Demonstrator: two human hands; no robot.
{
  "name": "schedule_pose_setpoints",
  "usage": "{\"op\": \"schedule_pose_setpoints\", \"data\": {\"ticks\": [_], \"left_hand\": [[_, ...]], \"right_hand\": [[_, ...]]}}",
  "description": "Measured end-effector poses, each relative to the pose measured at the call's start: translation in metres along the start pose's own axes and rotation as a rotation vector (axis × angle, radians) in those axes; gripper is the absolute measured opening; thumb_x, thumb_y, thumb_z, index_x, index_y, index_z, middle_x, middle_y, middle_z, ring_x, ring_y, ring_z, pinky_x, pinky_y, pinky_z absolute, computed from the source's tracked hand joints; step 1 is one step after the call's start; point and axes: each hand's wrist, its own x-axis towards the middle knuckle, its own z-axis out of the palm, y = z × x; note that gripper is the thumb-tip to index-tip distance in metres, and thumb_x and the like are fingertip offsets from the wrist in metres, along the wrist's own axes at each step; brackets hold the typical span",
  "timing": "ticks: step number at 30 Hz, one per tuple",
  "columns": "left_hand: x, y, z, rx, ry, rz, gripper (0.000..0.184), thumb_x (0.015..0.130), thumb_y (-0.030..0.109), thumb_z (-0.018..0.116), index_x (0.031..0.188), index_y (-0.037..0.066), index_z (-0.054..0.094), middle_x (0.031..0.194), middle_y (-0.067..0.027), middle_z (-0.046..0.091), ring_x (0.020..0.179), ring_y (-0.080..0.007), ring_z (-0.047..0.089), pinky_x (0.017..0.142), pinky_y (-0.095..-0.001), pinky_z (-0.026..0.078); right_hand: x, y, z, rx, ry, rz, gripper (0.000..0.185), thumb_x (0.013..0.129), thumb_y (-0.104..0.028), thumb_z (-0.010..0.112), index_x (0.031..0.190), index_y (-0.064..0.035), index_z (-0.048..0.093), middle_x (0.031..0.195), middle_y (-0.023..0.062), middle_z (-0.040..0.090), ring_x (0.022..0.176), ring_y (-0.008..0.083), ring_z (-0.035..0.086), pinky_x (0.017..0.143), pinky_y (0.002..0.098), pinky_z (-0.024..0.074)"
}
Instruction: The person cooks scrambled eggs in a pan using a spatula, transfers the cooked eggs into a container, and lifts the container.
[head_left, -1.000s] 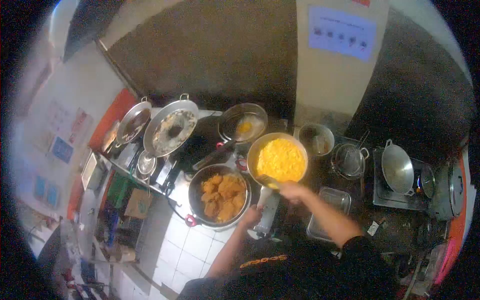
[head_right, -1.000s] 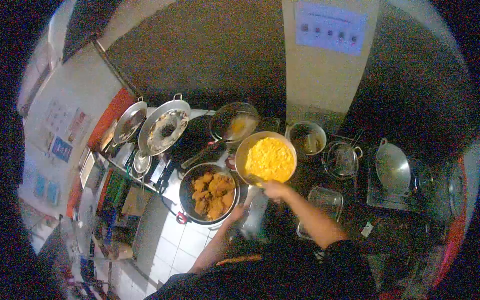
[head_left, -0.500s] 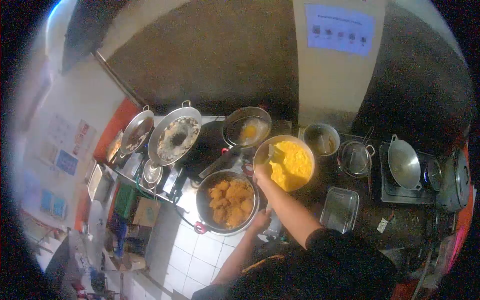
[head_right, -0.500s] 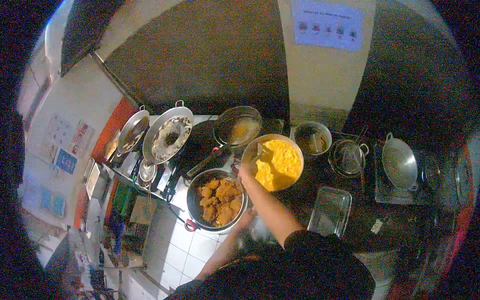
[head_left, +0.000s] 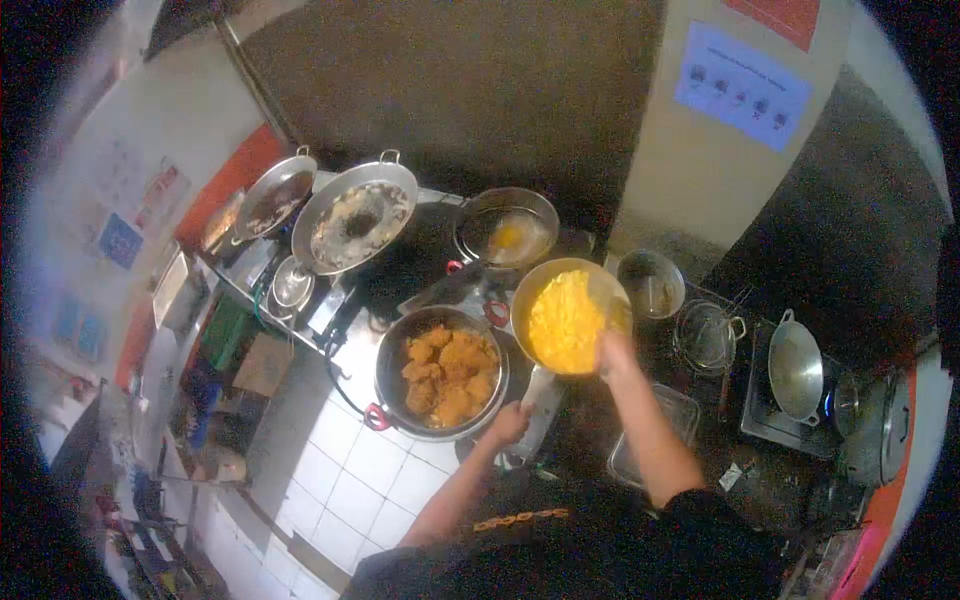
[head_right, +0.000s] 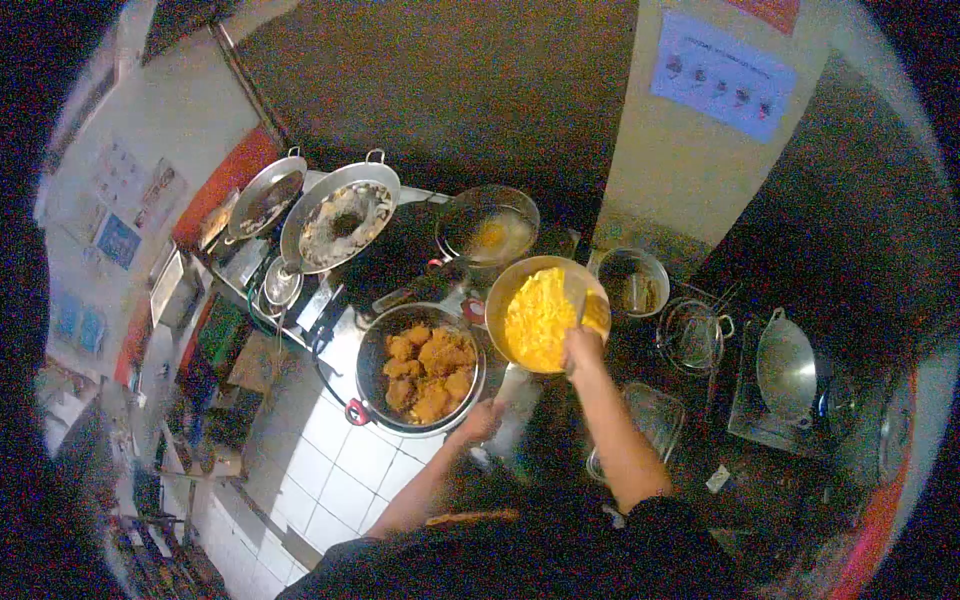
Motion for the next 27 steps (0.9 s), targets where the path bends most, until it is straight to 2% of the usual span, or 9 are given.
{"op": "schedule_pose_setpoints", "data": {"ticks": [7, 9, 11, 13, 14, 16, 20, 23, 27], "left_hand": [[-0.008, 0.018, -0.003, -0.127, -0.058, -0.068, 0.041, 0.087, 0.040, 0.044, 0.087, 0.000, 0.050, 0.060, -0.0093, 0.051, 0.048, -0.0189, 0.051, 0.043, -0.0318, 0.040], [0.024, -0.034, 0.013, 0.066, 0.040, 0.025, 0.038, 0.086, 0.039, 0.045, 0.087, 0.002, 0.051, 0.060, -0.0083, 0.052, 0.048, -0.0176, 0.050, 0.042, -0.0311, 0.040], [0.015, -0.026, 0.005, 0.133, -0.036, 0.173, 0.053, 0.085, 0.048, 0.042, 0.091, -0.004, 0.052, 0.075, -0.0156, 0.057, 0.069, -0.0292, 0.056, 0.062, -0.0380, 0.046], [-0.009, 0.019, -0.008, 0.008, -0.067, -0.068, 0.052, 0.086, 0.046, 0.042, 0.093, -0.005, 0.052, 0.078, -0.0182, 0.058, 0.075, -0.0314, 0.056, 0.068, -0.0385, 0.046], [-0.006, 0.012, -0.005, 0.001, -0.016, 0.035, 0.044, 0.086, 0.042, 0.043, 0.089, -0.001, 0.052, 0.069, -0.0121, 0.055, 0.061, -0.0237, 0.053, 0.055, -0.0346, 0.042], [-0.007, 0.014, -0.006, 0.043, -0.027, 0.052, 0.037, 0.087, 0.039, 0.044, 0.087, 0.003, 0.051, 0.059, -0.0046, 0.051, 0.047, -0.0145, 0.048, 0.042, -0.0296, 0.038], [0.001, 0.001, 0.002, -0.209, -0.082, -0.133, 0.037, 0.086, 0.040, 0.047, 0.093, 0.005, 0.052, 0.062, 0.0012, 0.046, 0.049, -0.0085, 0.042, 0.043, -0.0239, 0.035], [0.006, -0.012, 0.002, -0.206, -0.096, -0.045, 0.038, 0.087, 0.041, 0.045, 0.091, 0.004, 0.052, 0.056, -0.0016, 0.048, 0.044, -0.0117, 0.045, 0.039, -0.0276, 0.035], [-0.003, 0.006, -0.001, -0.075, -0.025, -0.043, 0.036, 0.087, 0.040, 0.045, 0.090, 0.005, 0.052, 0.055, -0.0020, 0.048, 0.043, -0.0113, 0.044, 0.038, -0.0272, 0.034]], "right_hand": [[0.101, 0.024, -0.059, -0.702, 0.225, -0.503, 0.020, 0.076, -0.012, 0.047, 0.087, 0.0005, 0.057, 0.056, 0.0106, 0.055, 0.042, 0.0230, 0.053, 0.037, 0.0335, 0.0408], [0.096, 0.003, -0.044, -0.758, 0.134, -0.384, 0.021, 0.075, -0.012, 0.048, 0.090, -0.0007, 0.058, 0.058, 0.0110, 0.055, 0.044, 0.0235, 0.054, 0.039, 0.0342, 0.0421], [0.093, -0.013, -0.030, -0.812, 0.034, -0.265, 0.024, 0.075, -0.013, 0.049, 0.094, -0.0019, 0.058, 0.059, 0.0114, 0.056, 0.045, 0.0240, 0.055, 0.041, 0.0348, 0.0433], [0.095, -0.019, -0.023, -0.930, -0.178, -0.156, 0.030, 0.074, -0.015, 0.051, 0.102, -0.0063, 0.058, 0.062, 0.0122, 0.057, 0.047, 0.0242, 0.056, 0.045, 0.0354, 0.0455], [0.100, -0.022, -0.018, -0.924, -0.180, -0.156, 0.030, 0.074, -0.015, 0.051, 0.102, -0.0063, 0.058, 0.062, 0.0122, 0.057, 0.047, 0.0242, 0.056, 0.045, 0.0354, 0.0455], [0.110, -0.025, -0.015, -1.343, -0.374, -0.667, 0.033, 0.074, -0.016, 0.052, 0.106, -0.0099, 0.057, 0.060, 0.0127, 0.056, 0.045, 0.0233, 0.055, 0.044, 0.0346, 0.0454], [0.102, -0.051, -0.003, -1.501, -0.532, -0.406, 0.040, 0.072, -0.018, 0.052, 0.112, -0.0174, 0.054, 0.089, 0.0192, 0.060, 0.083, 0.0298, 0.059, 0.075, 0.0375, 0.0440], [0.135, -0.054, -0.018, -1.464, -0.520, -0.869, 0.031, 0.072, -0.020, 0.055, 0.103, -0.0177, 0.059, 0.065, 0.0143, 0.058, 0.054, 0.0229, 0.057, 0.047, 0.0354, 0.0459], [0.178, -0.053, -0.033, -1.367, -0.553, -0.646, 0.034, 0.074, -0.022, 0.056, 0.108, -0.0159, 0.057, 0.074, 0.0099, 0.061, 0.056, 0.0200, 0.057, 0.051, 0.0351, 0.0464]]}}
